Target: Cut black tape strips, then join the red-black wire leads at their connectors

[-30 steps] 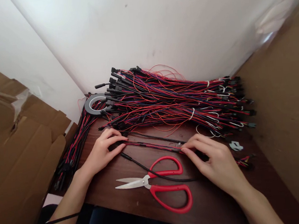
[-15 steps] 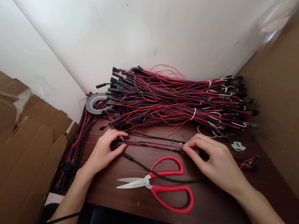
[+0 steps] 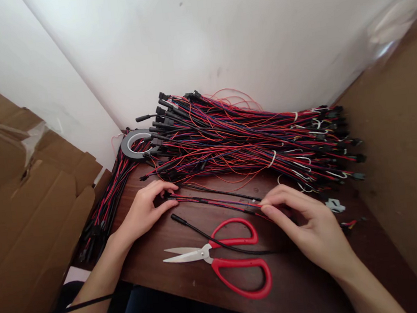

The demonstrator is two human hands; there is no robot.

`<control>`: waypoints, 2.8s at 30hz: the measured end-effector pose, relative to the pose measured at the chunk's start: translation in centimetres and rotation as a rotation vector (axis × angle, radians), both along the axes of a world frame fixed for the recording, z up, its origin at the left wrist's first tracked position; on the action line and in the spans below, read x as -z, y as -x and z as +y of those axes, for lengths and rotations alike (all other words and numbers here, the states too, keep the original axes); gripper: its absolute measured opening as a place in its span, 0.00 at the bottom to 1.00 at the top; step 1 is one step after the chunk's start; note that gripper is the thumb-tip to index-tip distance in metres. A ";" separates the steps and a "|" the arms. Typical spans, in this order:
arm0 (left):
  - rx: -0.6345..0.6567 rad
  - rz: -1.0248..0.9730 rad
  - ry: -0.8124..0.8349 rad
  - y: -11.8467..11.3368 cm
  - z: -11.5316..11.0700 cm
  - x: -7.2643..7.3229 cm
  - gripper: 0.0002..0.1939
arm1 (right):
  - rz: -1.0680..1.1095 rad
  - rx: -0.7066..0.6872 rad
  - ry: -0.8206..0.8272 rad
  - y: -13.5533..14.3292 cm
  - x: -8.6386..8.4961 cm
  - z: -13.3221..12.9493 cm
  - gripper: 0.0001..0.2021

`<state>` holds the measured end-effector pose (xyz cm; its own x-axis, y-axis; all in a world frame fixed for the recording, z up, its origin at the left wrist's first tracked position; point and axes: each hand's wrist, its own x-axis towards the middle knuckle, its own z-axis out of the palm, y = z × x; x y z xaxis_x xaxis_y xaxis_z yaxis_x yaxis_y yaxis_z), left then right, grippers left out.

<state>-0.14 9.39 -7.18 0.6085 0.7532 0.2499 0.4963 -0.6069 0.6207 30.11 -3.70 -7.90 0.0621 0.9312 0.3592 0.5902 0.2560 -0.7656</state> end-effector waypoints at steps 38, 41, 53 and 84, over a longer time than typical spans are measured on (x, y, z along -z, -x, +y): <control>-0.015 -0.075 -0.048 0.1 0.1 0.1 0.05 | -0.308 -0.007 0.015 -0.6 1.1 0.4 0.12; -0.013 -0.080 -0.054 0.1 0.1 0.0 0.06 | -0.305 0.014 0.028 -0.5 1.0 0.5 0.12; 0.068 0.124 -0.175 -0.5 -0.4 -2.0 0.11 | -0.271 -0.018 0.025 -0.6 1.1 0.7 0.12; 0.469 0.115 -0.266 -10.7 0.2 -0.4 0.11 | -0.172 0.084 0.016 -0.3 0.2 0.5 0.08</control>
<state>10.53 9.61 -6.75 0.8983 0.3149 0.3064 0.1908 -0.9078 0.3735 30.45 -3.25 -8.07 0.0788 0.9310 0.3563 0.7315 0.1889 -0.6551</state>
